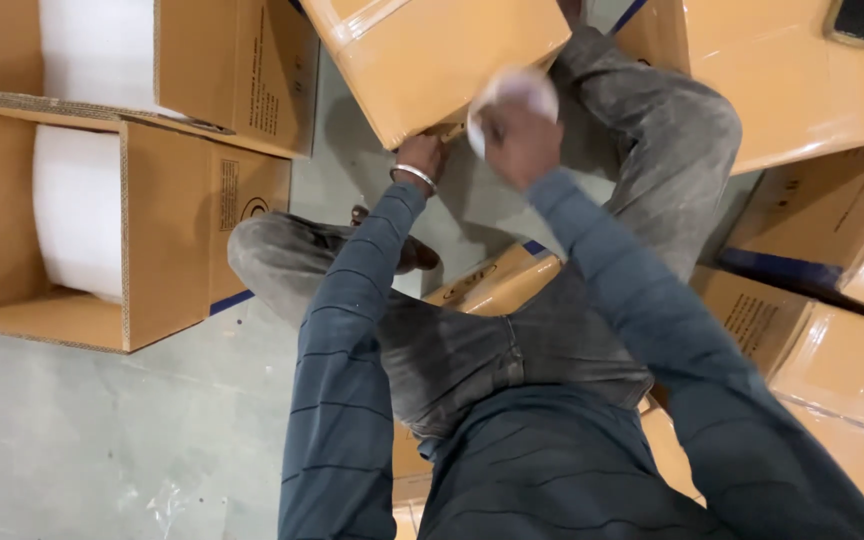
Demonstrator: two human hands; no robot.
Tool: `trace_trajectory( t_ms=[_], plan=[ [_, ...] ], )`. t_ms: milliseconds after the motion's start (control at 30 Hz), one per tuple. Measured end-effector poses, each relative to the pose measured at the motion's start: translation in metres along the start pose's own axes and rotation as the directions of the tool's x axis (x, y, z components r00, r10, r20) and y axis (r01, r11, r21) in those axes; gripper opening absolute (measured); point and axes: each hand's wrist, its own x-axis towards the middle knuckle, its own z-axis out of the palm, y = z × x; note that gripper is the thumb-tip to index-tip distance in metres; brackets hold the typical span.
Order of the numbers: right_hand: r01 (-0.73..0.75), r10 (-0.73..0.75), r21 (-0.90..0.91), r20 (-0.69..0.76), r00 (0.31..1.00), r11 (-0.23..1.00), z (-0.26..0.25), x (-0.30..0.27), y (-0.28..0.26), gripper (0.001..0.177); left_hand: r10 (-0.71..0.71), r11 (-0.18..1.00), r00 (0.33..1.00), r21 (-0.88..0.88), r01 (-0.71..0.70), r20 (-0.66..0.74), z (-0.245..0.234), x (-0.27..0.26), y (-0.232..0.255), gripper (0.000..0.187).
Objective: Packing foam padding into cardboard boxes and sealing them with tape.
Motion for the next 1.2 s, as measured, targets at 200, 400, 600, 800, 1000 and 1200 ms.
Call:
trace_trajectory(
  t_ms=[200, 400, 600, 800, 1000, 1200],
  plan=[
    [0.396, -0.386, -0.218, 0.085, 0.918, 0.892, 0.009, 0.073, 0.004, 0.007, 0.123, 0.979, 0.986, 0.150, -0.139, 0.113, 0.007, -0.006, 0.012, 0.022],
    [0.410, -0.422, -0.266, 0.012, 0.906, 0.872, 0.009, 0.067, 0.002, 0.007, 0.175, 0.972, 0.971, 0.127, -0.197, 0.162, 0.021, -0.042, 0.004, 0.022],
    [0.415, -0.415, -0.240, 0.055, 0.908, 0.878, 0.004, 0.062, -0.001, 0.008, 0.071, 0.962, 0.968, -0.272, -0.003, 0.240, -0.075, -0.091, 0.035, 0.028],
    [0.417, -0.425, -0.256, 0.028, 0.905, 0.872, 0.008, 0.063, 0.003, 0.007, -0.532, 0.713, 0.799, -0.658, 0.242, -0.282, -0.200, -0.098, 0.028, 0.057],
    [0.398, -0.395, -0.272, 0.068, 0.916, 0.876, 0.009, 0.063, 0.006, 0.004, -0.300, 0.915, 0.886, -0.370, 0.162, -0.354, -0.191, -0.075, -0.012, 0.067],
    [0.415, -0.422, -0.225, 0.020, 0.906, 0.882, 0.006, 0.059, -0.002, 0.006, 0.050, 0.969, 0.993, -0.247, -0.022, 0.106, -0.197, -0.045, -0.065, 0.049]
  ],
)
